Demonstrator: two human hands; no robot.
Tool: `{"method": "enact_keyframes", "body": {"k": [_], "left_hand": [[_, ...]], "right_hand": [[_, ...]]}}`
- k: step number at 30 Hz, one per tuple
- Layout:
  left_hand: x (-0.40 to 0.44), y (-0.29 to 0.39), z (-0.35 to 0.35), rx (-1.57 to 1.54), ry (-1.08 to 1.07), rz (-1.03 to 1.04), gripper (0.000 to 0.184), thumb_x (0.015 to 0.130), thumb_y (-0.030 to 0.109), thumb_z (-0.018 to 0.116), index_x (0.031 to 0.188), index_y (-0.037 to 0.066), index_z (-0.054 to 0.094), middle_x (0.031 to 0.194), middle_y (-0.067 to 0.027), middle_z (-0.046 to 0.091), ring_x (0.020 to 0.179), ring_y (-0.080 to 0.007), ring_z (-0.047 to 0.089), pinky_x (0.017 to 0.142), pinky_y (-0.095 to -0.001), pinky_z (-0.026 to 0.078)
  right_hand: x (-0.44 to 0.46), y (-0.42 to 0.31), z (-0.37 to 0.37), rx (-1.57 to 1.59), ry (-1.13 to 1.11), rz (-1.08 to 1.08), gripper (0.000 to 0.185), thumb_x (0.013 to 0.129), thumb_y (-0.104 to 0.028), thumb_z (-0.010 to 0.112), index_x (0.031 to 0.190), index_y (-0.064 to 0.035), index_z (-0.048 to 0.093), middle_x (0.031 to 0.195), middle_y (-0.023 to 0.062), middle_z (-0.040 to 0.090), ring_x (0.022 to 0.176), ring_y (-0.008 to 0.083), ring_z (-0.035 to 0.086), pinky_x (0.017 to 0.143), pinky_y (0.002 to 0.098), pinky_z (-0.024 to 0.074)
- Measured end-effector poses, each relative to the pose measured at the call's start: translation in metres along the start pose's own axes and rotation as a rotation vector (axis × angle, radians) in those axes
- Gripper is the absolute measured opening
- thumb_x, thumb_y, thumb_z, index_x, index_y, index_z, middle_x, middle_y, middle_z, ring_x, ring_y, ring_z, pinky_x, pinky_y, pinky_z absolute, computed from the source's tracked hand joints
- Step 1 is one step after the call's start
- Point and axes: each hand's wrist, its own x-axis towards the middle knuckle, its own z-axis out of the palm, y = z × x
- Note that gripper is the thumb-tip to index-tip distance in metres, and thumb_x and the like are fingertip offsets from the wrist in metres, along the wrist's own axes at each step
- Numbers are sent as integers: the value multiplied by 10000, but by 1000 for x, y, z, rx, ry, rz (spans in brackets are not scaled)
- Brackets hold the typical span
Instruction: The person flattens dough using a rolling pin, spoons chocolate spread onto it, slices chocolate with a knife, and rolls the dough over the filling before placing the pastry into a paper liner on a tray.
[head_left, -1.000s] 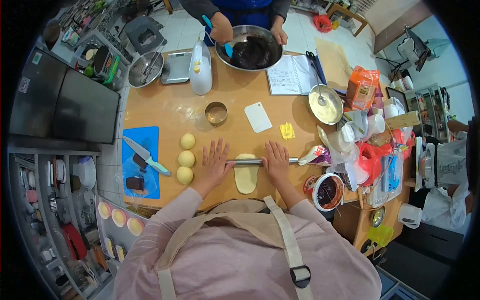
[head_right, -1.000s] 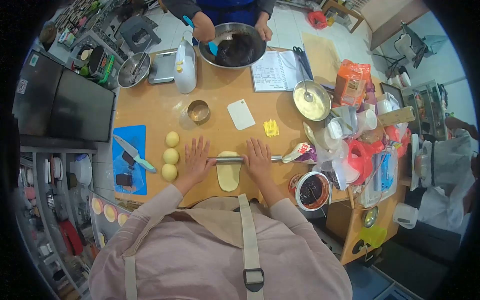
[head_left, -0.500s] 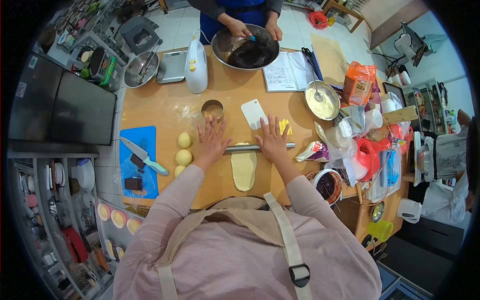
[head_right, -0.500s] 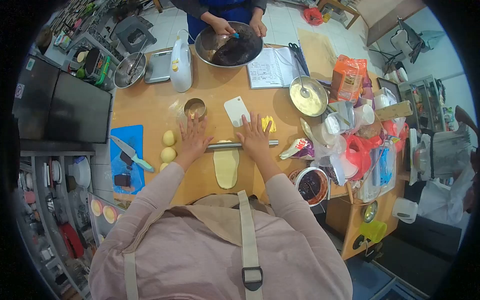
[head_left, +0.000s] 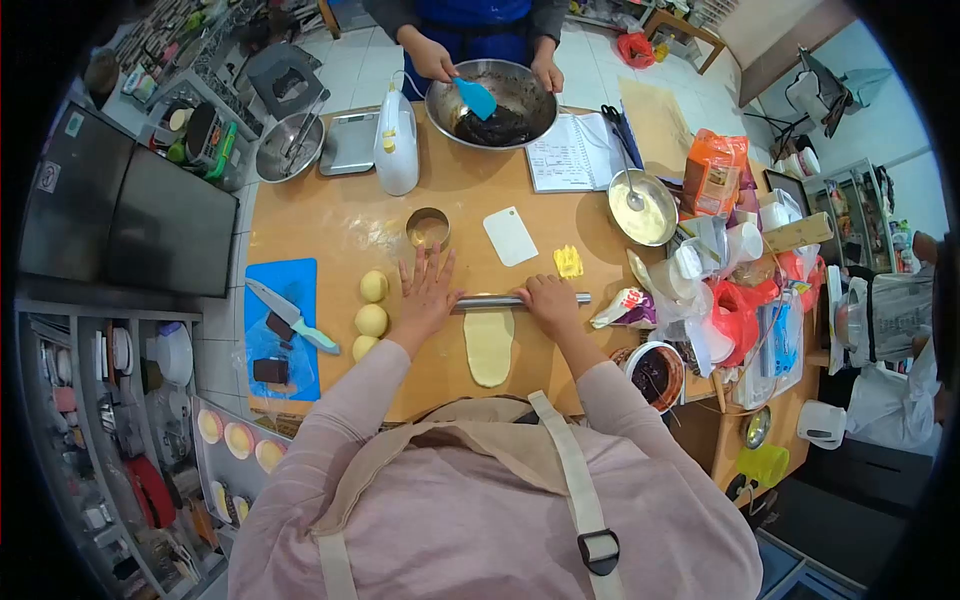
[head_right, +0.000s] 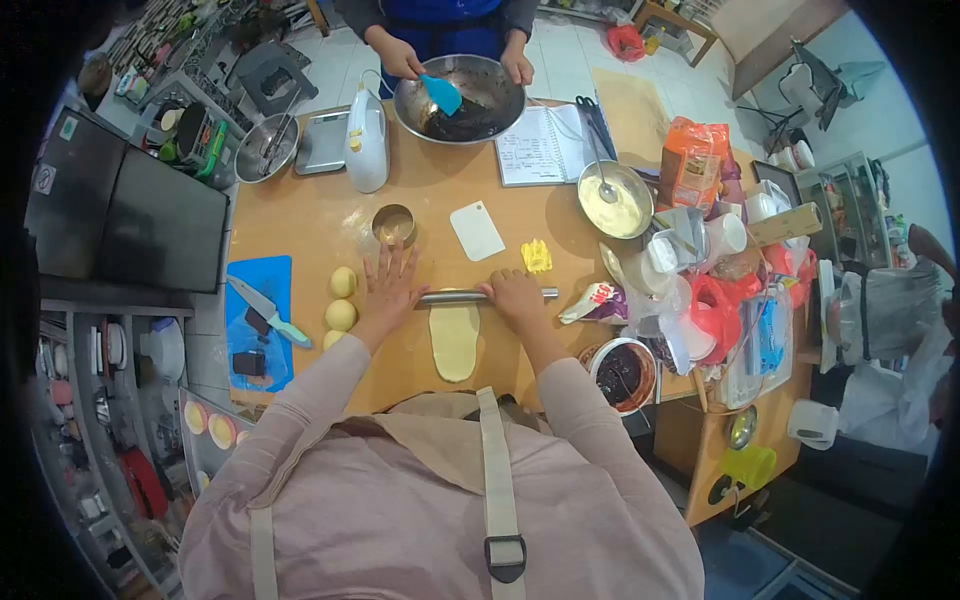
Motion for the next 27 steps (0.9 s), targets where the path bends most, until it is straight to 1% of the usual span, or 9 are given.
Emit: {"method": "enact_keyframes", "body": {"k": [2,5,8,11,14,17,20,22,27], "left_hand": [[2,0,0,9,51,6,731,953,496,464,1542,179,169,1616,-89,68,1487,-316,8,1152,-578,-42],[-2,1,-7,16,116,13,719,954,490,467,1535,162,200,1611,-97,95,1485,-326,26,1159,-563,-21],[-12,8,-20,-8,129,40,706,954,487,470,1524,142,237,1603,-107,131,1481,-335,62,1166,-548,11],[-37,11,-10,-52,32,57,698,958,484,459,1513,113,255,1595,-127,153,1474,-347,89,1168,-543,34],[-68,18,-1,-106,-143,58,701,966,470,443,1506,70,244,1586,-157,160,1469,-363,96,1169,-543,43],[-76,24,-14,-120,-151,62,708,968,474,438,1504,57,240,1580,-155,184,1466,-354,124,1174,-533,56],[-58,18,-16,-79,-17,74,721,967,499,430,1504,59,239,1582,-135,190,1466,-331,143,1177,-527,78],[-43,9,-1,-50,83,69,722,967,497,426,1505,58,230,1579,-137,200,1463,-327,157,1179,-520,91],[-68,13,9,-68,-33,70,685,970,486,429,1477,42,301,1563,-148,243,1447,-340,201,1173,-526,118]], "right_hand": [[6,3,3,28,-109,65,443,912,-499,545,767,-90,631,769,114,660,733,297,648,631,418,496],[2,-2,-7,0,-141,117,518,957,-535,438,768,-97,639,714,132,652,690,346,646,608,453,496],[-22,-7,-13,87,-4,104,484,947,-516,477,767,-96,634,694,128,642,669,345,637,599,452,493],[-42,-12,-1,70,-55,166,425,925,-476,535,778,-86,622,769,120,653,759,325,639,674,447,495],[-65,-17,-4,74,11,94,364,911,-450,563,889,-91,620,967,100,638,962,288,604,850,461,448],[-78,-18,-4,183,37,100,398,910,-434,564,1118,-96,589,1239,119,546,1197,305,475,1037,485,313],[-67,-10,-2,48,165,78,528,913,-440,562,1326,-116,500,1400,130,456,1312,318,393,1107,484,252],[-56,-5,5,-32,157,112,579,934,-475,511,1397,-135,434,1474,122,381,1382,312,313,1145,495,191],[-72,-5,9,-103,11,112,613,953,-532,434,1464,-199,377,1543,101,301,1447,306,221,1175,519,117]]}}
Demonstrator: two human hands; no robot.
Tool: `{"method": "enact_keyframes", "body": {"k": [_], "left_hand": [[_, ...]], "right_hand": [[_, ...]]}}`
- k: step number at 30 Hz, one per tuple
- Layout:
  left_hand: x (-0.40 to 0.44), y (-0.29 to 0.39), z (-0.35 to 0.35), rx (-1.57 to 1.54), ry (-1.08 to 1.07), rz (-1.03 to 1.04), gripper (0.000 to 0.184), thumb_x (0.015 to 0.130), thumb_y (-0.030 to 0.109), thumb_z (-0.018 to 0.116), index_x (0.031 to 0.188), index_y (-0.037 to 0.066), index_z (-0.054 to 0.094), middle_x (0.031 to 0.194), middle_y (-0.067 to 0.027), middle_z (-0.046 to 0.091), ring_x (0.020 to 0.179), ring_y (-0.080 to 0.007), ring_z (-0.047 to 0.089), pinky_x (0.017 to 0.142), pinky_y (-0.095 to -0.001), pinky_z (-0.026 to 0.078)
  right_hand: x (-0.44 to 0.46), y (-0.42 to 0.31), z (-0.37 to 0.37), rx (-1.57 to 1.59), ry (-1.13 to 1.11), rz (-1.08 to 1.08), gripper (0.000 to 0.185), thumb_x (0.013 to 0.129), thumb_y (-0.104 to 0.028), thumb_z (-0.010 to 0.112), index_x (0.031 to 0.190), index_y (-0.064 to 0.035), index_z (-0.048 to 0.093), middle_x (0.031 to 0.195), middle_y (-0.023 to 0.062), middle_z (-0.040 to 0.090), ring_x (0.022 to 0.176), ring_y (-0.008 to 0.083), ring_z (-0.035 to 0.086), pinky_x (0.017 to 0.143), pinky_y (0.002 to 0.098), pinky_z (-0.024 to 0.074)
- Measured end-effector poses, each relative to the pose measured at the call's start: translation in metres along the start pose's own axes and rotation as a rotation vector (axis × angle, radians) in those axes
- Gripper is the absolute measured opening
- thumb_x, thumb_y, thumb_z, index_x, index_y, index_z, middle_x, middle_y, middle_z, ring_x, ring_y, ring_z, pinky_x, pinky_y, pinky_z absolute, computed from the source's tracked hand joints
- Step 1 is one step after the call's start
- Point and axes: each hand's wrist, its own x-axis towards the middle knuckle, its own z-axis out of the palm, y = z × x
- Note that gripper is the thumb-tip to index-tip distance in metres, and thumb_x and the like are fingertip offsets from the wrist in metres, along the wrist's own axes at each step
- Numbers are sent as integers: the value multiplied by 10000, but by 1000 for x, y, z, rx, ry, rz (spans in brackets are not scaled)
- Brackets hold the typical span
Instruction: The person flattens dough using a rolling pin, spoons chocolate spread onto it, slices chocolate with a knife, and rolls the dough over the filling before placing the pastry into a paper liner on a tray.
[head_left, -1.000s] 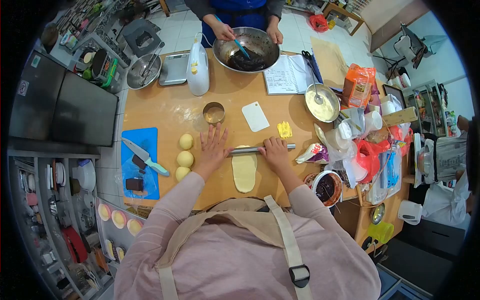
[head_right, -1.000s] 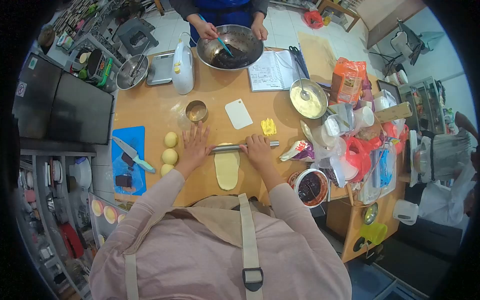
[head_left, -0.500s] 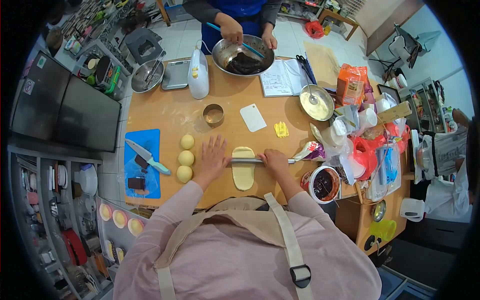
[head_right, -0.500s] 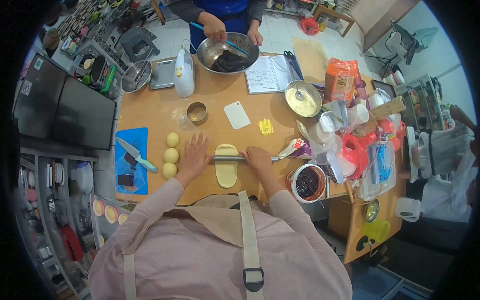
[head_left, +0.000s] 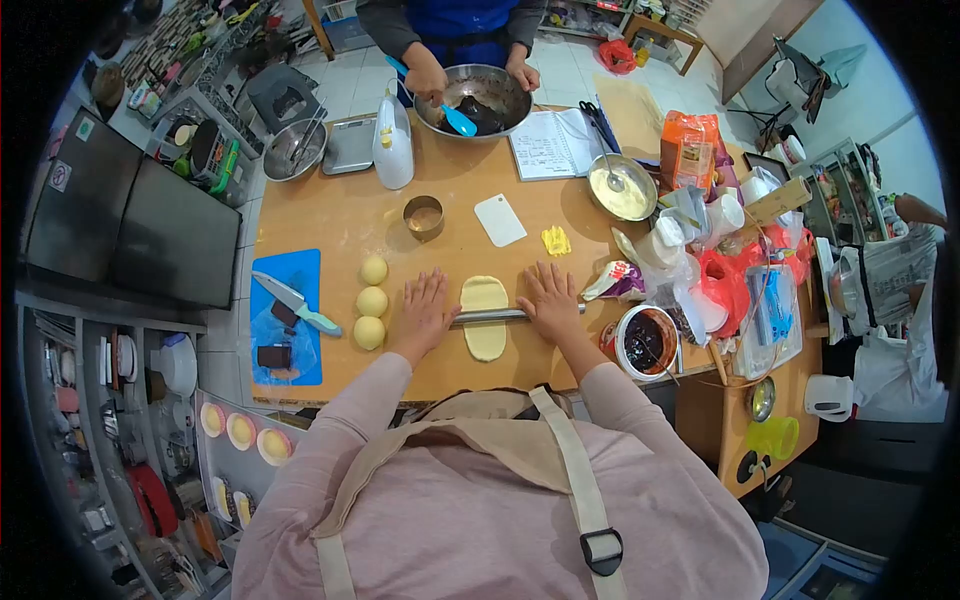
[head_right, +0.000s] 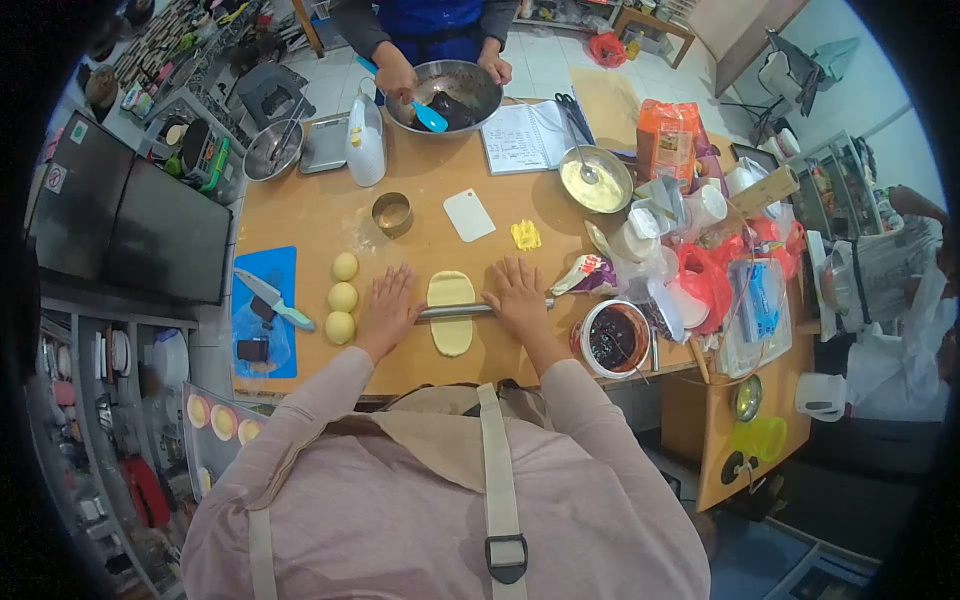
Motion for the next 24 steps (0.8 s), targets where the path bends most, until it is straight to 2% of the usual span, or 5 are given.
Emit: {"method": "enact_keyframes", "body": {"k": [8,14,19,23,24], "left_hand": [[-55,22,-14,-13,-22,79,684,963,473,454,1454,16,320,1528,-193,288,1423,-366,244,1160,-517,167],[-103,25,9,-14,41,161,768,915,492,530,1471,27,277,1521,-172,289,1413,-370,238,1152,-529,173],[-122,32,10,-82,-87,108,811,890,480,574,1493,52,242,1527,-147,278,1433,-356,191,1168,-533,97],[-131,32,14,-97,-46,124,795,876,451,604,1482,64,264,1503,-144,306,1408,-345,241,1158,-540,117],[-129,33,15,-88,-39,111,788,872,446,610,1476,66,274,1493,-143,318,1400,-342,254,1155,-542,123]], "right_hand": [[-66,-7,-5,67,-115,-46,612,923,-487,510,1462,-231,378,1532,48,331,1428,309,258,1160,537,139],[-116,-8,12,183,66,-139,575,873,-342,615,1405,-197,453,1450,57,445,1365,323,363,1135,560,177],[-124,-1,5,225,76,-202,531,842,-187,629,1355,-164,495,1344,74,526,1296,313,432,1107,518,257],[-108,-2,-1,302,152,-140,414,834,-140,604,1245,-104,563,1202,102,579,1156,288,525,1005,476,359],[-103,0,-1,237,75,-166,384,830,-140,607,1209,-99,570,1164,99,584,1122,280,536,974,469,370]]}}
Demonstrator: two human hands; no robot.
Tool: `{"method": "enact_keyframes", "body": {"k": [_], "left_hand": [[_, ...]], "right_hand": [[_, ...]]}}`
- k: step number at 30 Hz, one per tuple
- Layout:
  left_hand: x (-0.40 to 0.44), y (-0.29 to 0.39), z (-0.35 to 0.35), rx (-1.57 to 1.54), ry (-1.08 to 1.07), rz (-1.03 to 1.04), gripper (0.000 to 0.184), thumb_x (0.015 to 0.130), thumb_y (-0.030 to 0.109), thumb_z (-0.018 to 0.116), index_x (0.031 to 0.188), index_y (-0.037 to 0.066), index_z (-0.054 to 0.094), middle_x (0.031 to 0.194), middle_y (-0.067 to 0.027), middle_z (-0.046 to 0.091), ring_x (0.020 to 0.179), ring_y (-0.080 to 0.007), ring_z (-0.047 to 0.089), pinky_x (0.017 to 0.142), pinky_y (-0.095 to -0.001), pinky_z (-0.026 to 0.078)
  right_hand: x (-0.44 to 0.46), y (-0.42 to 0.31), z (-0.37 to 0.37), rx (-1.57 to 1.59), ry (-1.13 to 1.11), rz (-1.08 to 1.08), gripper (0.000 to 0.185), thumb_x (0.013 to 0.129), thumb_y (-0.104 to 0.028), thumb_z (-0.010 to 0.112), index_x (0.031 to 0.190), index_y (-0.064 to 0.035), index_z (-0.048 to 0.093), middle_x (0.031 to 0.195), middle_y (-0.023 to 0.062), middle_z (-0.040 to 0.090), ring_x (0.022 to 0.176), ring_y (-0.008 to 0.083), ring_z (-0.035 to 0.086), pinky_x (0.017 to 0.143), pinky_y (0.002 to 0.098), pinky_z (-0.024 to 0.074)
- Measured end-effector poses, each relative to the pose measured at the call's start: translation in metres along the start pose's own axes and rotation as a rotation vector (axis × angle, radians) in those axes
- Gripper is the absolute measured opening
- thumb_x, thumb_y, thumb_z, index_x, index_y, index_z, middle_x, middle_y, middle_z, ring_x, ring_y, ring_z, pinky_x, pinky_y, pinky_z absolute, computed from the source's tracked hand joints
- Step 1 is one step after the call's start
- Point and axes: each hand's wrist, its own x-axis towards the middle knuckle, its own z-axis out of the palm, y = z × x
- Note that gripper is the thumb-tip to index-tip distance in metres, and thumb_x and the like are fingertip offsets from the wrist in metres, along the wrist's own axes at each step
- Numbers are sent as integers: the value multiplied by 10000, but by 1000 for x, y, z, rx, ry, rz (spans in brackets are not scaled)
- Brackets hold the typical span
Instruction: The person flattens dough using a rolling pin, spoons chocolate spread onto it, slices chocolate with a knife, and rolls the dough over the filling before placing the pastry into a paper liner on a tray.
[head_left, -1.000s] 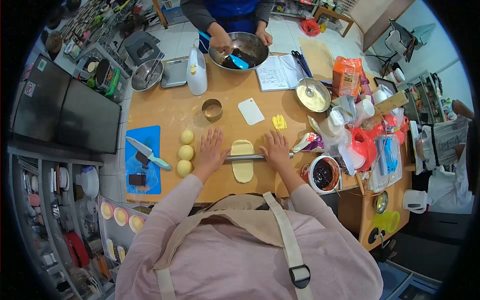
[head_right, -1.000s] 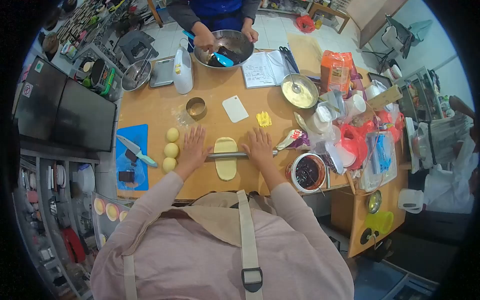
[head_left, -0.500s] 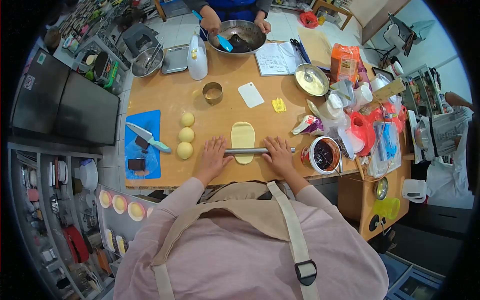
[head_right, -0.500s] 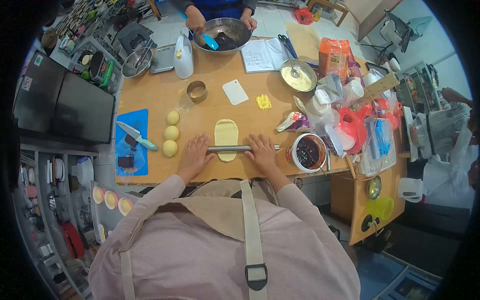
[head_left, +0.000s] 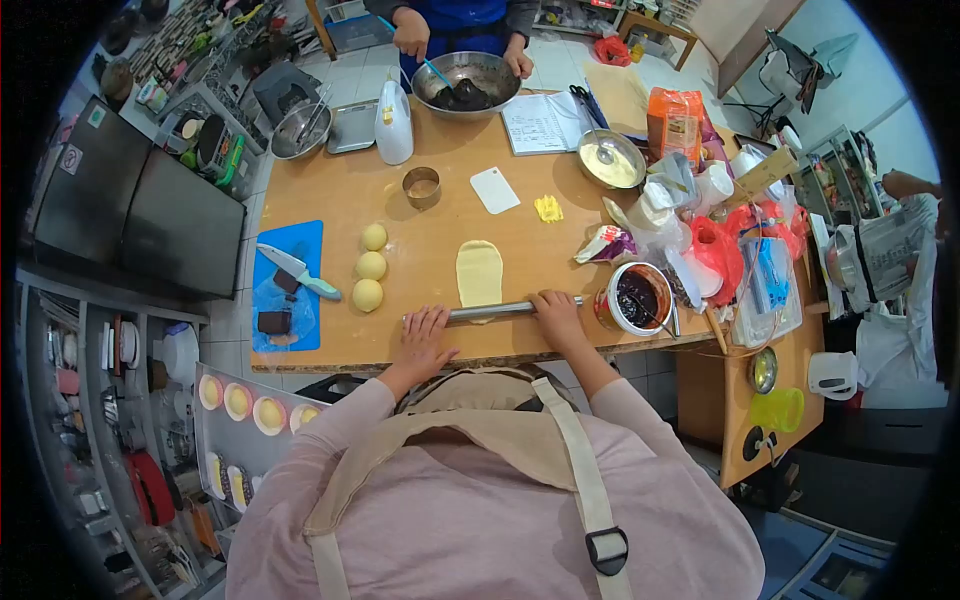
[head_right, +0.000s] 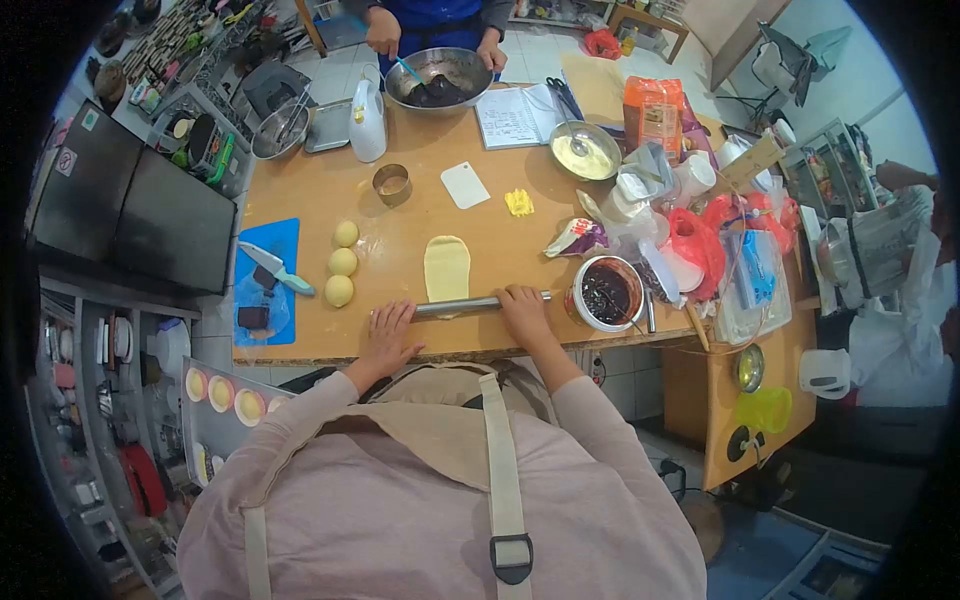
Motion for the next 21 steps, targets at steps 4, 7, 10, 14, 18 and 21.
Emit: {"method": "enact_keyframes", "body": {"k": [4,7,10,14,18,21], "left_hand": [[8,3,-1,12,45,-30,743,859,449,618,1425,61,334,1436,-151,367,1365,-335,295,1125,-564,164],[11,14,-10,18,128,-66,699,872,432,614,1417,73,366,1444,-153,365,1379,-347,281,1147,-560,127],[13,24,-17,124,243,-59,658,892,439,590,1400,69,394,1461,-162,338,1386,-374,261,1150,-564,110],[25,54,-25,84,316,-63,654,919,436,556,1422,60,376,1519,-188,254,1416,-424,189,1152,-576,95],[39,95,-13,-68,238,-41,668,937,408,534,1458,45,326,1556,-210,184,1432,-456,134,1149,-583,104],[40,120,6,-167,163,-11,626,957,362,509,1457,29,330,1565,-208,179,1444,-444,118,1157,-556,120]], "right_hand": [[8,5,-6,-180,-157,-72,290,814,-152,624,1095,-98,581,1042,77,601,1022,254,570,880,443,400],[-2,-3,-19,-152,-108,-97,288,820,-173,634,1092,-104,568,983,79,613,967,266,591,831,439,421],[-22,-20,-35,-7,-166,-8,265,855,-172,623,1097,-75,577,973,114,632,947,309,612,815,445,451],[-50,-43,-48,312,-379,218,320,904,-207,613,1155,-23,537,1016,196,638,931,382,626,784,462,477],[-81,-46,-29,679,-346,219,420,941,-264,585,1247,-18,438,1058,266,624,990,440,611,813,479,481],[-91,-51,-21,804,-254,223,419,944,-245,571,1257,-14,417,1066,284,614,1001,454,604,827,481,474]]}}
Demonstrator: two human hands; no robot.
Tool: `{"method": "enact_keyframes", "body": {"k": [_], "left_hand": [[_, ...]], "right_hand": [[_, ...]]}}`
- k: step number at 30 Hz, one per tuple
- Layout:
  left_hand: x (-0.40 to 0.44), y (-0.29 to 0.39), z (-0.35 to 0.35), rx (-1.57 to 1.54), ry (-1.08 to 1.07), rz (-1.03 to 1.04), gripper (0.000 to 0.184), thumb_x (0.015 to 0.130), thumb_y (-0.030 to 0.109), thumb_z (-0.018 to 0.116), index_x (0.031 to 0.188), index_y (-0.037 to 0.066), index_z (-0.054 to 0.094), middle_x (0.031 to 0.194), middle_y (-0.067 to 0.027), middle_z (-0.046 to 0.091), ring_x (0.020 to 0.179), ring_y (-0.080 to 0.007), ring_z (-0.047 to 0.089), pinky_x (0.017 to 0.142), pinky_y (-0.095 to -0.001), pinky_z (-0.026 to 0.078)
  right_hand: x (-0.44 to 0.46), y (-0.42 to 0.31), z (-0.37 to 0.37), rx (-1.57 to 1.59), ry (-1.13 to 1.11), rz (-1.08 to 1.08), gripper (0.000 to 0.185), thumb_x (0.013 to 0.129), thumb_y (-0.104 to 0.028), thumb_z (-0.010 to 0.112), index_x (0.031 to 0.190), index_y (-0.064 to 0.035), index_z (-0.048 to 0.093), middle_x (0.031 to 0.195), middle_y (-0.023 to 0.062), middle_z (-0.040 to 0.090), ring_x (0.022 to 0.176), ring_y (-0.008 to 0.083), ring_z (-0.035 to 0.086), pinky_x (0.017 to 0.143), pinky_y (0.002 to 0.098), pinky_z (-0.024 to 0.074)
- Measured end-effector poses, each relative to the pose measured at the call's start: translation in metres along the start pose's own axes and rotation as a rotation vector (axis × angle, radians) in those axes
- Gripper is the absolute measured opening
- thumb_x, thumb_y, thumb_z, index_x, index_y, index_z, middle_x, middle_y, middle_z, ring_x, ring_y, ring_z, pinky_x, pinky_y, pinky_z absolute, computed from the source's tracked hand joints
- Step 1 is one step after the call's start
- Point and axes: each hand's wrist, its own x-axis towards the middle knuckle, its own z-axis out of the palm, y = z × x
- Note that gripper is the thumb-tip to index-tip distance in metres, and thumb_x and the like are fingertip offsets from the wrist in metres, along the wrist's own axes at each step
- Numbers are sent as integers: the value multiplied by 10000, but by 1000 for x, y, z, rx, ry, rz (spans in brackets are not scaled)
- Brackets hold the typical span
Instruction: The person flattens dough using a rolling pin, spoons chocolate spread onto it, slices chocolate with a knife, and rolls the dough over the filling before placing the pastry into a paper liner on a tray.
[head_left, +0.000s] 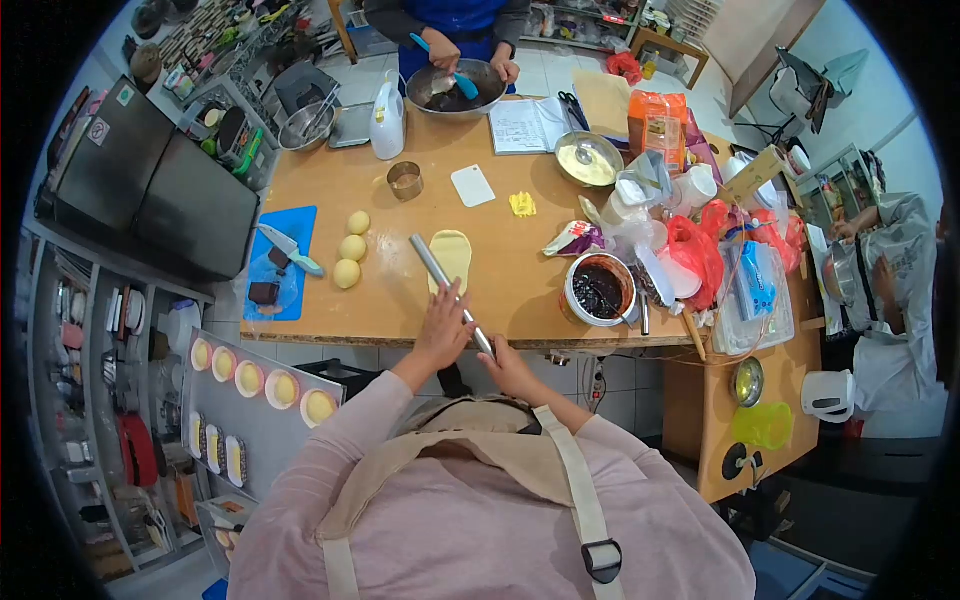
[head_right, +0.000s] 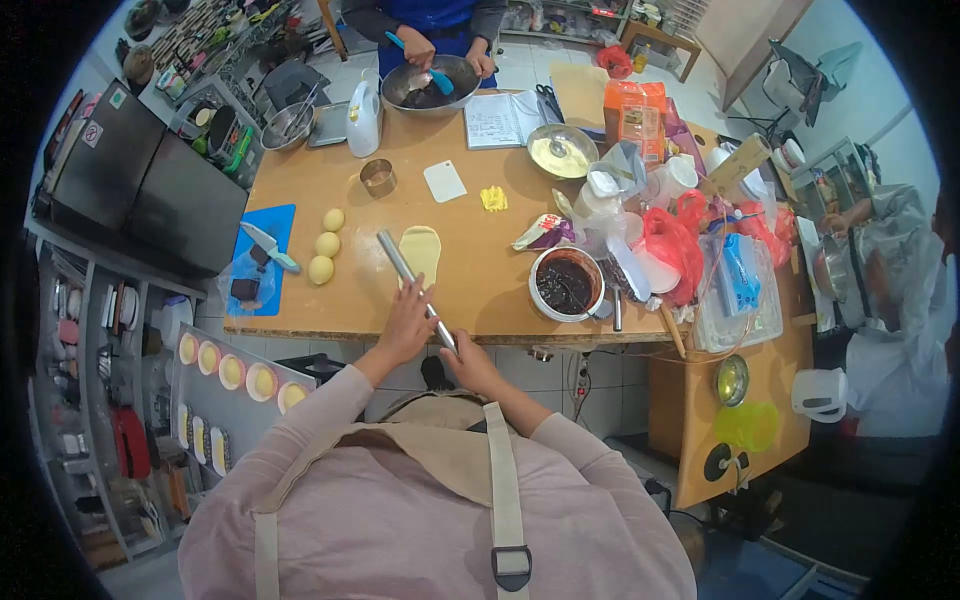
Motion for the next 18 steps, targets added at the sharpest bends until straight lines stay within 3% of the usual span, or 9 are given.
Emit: {"method": "enact_keyframes", "body": {"k": [3,6,9,12,15,18], "left_hand": [[-11,11,17,-92,-14,59,585,973,340,484,1449,26,351,1570,-194,186,1460,-404,108,1167,-527,127],[-11,12,17,-104,-54,56,578,977,334,476,1452,30,349,1569,-183,197,1459,-401,113,1170,-523,129],[-3,-2,12,-88,-86,101,572,982,331,464,1453,29,347,1571,-168,199,1459,-396,120,1172,-521,135],[9,-25,11,-58,-134,146,588,992,361,439,1469,37,320,1578,-157,193,1453,-408,134,1173,-514,143],[15,-44,0,-32,-206,176,582,989,359,441,1468,49,323,1577,-156,194,1450,-406,147,1173,-520,148],[11,-61,-2,35,-253,155,588,986,354,447,1475,60,307,1573,-151,209,1447,-392,172,1173,-517,153]], "right_hand": [[-2,13,20,67,111,-87,430,946,-225,550,1284,-13,388,1082,301,604,1012,462,600,836,487,471],[-7,0,22,61,63,76,472,944,-166,543,1332,5,334,1233,282,539,1131,414,562,927,431,449],[2,-1,34,74,124,45,518,931,-144,528,1368,-1,288,1292,292,499,1186,428,527,964,444,429],[14,-15,49,71,127,151,553,916,-131,519,1384,7,260,1323,302,470,1185,449,520,972,458,423],[29,-15,75,0,272,16,566,909,-181,503,1381,-3,246,1214,355,519,1049,516,562,866,540,459],[38,-25,88,-59,215,164,606,909,-193,523,1397,-3,218,1231,366,502,1066,513,559,887,541,458]]}}
